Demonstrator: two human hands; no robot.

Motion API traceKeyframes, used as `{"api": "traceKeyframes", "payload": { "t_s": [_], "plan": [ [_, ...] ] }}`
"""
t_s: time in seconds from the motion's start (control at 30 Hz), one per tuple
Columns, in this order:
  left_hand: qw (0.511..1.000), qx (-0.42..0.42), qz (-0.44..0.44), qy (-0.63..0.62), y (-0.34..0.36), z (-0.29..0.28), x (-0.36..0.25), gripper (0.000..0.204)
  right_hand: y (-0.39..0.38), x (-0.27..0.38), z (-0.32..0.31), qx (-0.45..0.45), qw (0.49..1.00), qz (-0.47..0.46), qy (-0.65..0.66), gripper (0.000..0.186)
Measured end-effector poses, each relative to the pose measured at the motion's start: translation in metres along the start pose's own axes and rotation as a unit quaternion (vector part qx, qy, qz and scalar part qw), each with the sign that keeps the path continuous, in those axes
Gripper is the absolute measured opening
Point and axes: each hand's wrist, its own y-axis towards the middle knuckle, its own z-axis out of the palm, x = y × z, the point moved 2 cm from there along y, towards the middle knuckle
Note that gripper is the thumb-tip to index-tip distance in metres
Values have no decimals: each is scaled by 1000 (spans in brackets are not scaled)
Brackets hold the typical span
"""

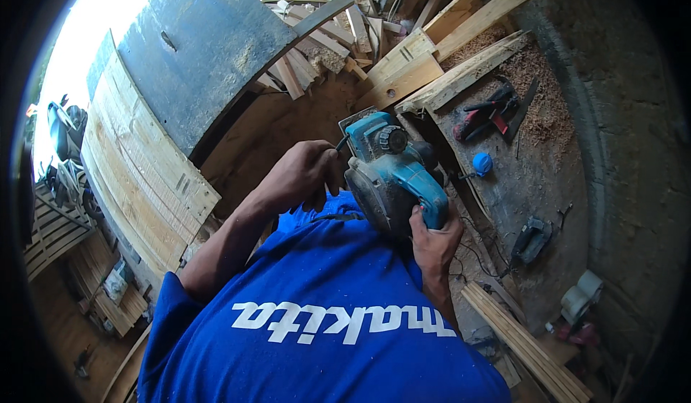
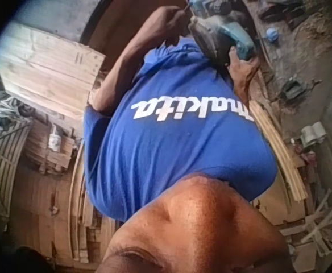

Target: The person marks and measures wooden planks on a workbench using a pencil, tape measure, and carpenter's square, then cuts them with a jigsaw and planes them with a power planer.

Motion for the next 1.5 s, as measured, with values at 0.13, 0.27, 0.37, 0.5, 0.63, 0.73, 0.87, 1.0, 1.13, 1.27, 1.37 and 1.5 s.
{"api": "traceKeyframes", "payload": {
  "t_s": [0.13, 0.27, 0.37, 0.5, 0.63, 0.73, 0.87, 1.0, 1.13, 1.27, 1.37, 1.5],
  "plan": [
    [997, -34, -16, -64, -10, 2, -5, 30, 8, -13, 0, -11, 998, -10, 58, 22],
    [996, -75, 29, -47, -21, -2, -3, 31, 14, -26, -11, 31, 982, 141, 119, 20],
    [993, -83, 83, -20, -13, 8, 0, 29, 30, -67, -18, 70, 942, 70, 322, 31],
    [991, -50, 123, -18, -6, 17, -18, 25, 38, -80, -15, 77, 918, 75, 381, 56],
    [988, -47, 148, -14, 0, 21, -32, 22, 36, -73, -13, 125, 894, 84, 423, 61],
    [990, -33, 138, -2, 1, 19, -39, 21, 32, -71, -12, 114, 887, 85, 439, 59],
    [986, -45, 158, 15, 4, 20, -36, 21, 33, -86, -17, 100, 911, 67, 394, 59],
    [989, -30, 146, 17, 1, 17, -41, 21, 31, -87, -18, 89, 921, 64, 373, 59],
    [987, -42, 152, -28, 8, 13, -42, 21, 30, -71, -13, 95, 917, 28, 387, 58],
    [981, -72, 172, -58, 18, 20, -30, 20, 29, -66, -8, 51, 922, 49, 380, 51],
    [969, -132, 167, -129, 21, 37, -18, 20, 25, -57, -4, 28, 931, 41, 363, 51],
    [958, -156, 125, -205, 21, 47, -17, 21, 24, -52, -1, 20, 938, 34, 345, 45]
  ]
}}
